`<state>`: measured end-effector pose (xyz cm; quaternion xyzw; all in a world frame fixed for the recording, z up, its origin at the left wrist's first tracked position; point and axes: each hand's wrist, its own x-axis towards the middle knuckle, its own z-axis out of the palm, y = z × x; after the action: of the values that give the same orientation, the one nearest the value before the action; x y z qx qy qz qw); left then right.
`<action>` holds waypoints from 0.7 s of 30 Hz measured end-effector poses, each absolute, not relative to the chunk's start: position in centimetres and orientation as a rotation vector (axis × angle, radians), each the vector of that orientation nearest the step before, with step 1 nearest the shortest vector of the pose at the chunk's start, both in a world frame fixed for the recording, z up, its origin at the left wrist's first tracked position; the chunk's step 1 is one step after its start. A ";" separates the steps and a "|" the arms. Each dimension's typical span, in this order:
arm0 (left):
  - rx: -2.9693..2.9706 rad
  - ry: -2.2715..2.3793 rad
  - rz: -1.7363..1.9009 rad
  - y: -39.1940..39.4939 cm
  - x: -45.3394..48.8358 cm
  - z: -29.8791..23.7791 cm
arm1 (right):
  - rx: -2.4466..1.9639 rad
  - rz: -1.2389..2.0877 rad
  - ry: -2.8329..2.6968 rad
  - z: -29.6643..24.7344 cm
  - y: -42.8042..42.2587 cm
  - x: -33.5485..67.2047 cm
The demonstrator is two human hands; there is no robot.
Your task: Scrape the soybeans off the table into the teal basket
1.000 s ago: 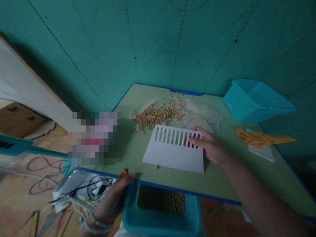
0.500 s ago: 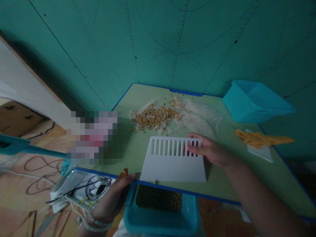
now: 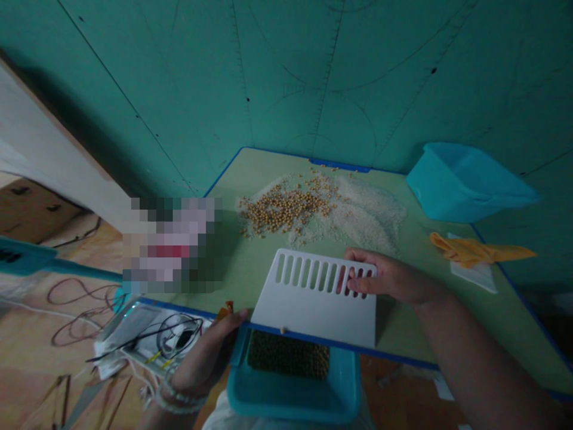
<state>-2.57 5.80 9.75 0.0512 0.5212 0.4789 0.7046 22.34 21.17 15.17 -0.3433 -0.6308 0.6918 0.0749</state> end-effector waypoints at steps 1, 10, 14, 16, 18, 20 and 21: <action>0.114 1.171 1.063 5.8 -2.5 9.8 | -1.028 2.069 -1.878 15.1 21.1 22.4; 0.029 1.260 1.107 5.9 -2.3 9.5 | -1.150 1.793 -1.300 14.7 22.2 22.3; -0.034 1.319 1.144 6.0 -2.2 9.7 | -1.130 1.499 -0.992 15.2 23.8 22.9; -0.113 1.334 1.087 6.1 -2.3 9.5 | -1.062 1.388 -0.953 15.6 24.4 23.4; -0.173 1.360 1.072 6.3 -2.3 9.2 | -0.987 1.292 -0.986 15.8 24.7 23.8; -0.177 1.383 1.108 6.4 -2.4 8.7 | -0.959 1.216 -1.057 15.9 24.8 23.9; -0.170 1.391 1.120 6.4 -2.5 8.5 | -0.966 1.189 -1.087 15.9 24.9 24.0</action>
<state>-2.48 6.43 8.51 -0.0739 0.6060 0.4879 0.6239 23.96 24.87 15.87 -0.4152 -0.4672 0.5108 0.5903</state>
